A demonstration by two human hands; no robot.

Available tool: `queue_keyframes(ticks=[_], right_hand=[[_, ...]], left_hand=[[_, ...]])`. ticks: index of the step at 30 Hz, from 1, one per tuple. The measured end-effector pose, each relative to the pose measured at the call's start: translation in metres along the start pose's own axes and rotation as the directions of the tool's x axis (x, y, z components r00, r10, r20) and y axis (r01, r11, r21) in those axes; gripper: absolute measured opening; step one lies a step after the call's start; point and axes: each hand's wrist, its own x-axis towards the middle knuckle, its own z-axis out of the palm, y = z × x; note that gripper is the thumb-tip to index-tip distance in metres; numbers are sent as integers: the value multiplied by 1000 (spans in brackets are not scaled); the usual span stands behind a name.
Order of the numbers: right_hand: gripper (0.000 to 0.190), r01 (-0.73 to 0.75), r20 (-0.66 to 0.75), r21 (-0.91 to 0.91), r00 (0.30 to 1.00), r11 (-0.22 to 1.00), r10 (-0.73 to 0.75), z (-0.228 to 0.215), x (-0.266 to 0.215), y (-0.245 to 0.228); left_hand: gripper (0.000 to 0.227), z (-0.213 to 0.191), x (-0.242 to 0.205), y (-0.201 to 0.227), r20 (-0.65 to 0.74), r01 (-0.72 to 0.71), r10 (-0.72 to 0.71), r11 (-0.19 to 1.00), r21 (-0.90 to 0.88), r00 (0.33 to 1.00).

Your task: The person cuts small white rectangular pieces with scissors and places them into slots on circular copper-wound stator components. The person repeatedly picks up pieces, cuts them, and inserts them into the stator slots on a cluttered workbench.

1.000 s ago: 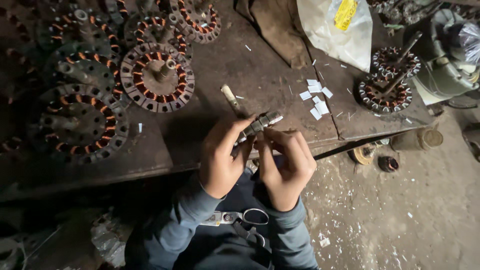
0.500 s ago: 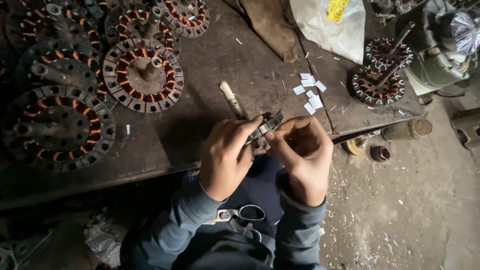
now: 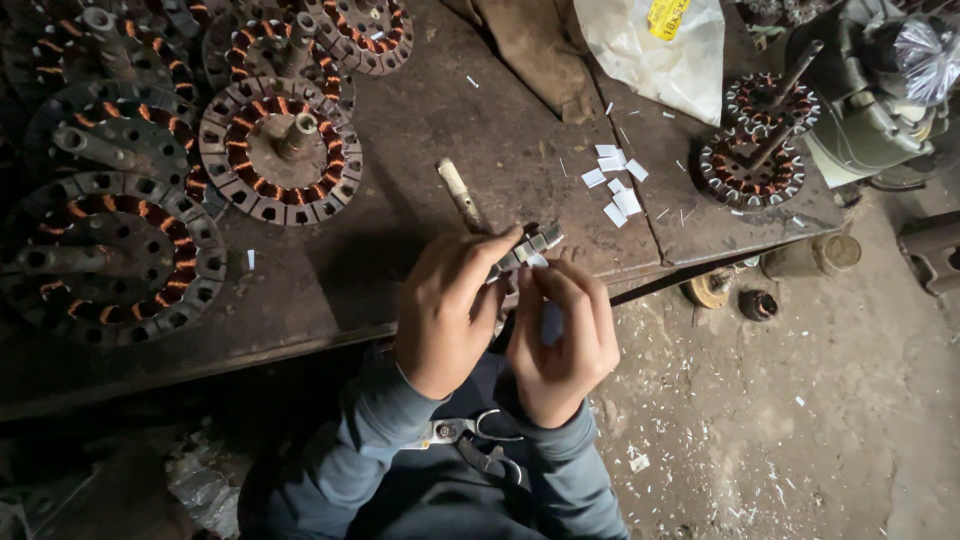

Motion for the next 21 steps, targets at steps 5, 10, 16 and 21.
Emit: queue_keyframes(ticks=[5, 10, 16, 21], right_hand=[[15, 31, 43, -60, 999, 998, -29, -6, 7, -1], [17, 23, 187, 44, 982, 999, -30, -20, 16, 4], [33, 46, 283, 119, 956, 992, -78, -31, 34, 13], [39, 137, 357, 83, 921, 987, -158, -32, 40, 26]], left_hand=[[51, -1, 1, 1, 26, -29, 28, 999, 24, 999], [50, -5, 1, -1, 43, 41, -40, 999, -15, 998], [42, -20, 9, -10, 101, -8, 20, 993, -122, 995], [35, -26, 14, -16, 140, -90, 105, 990, -112, 985]])
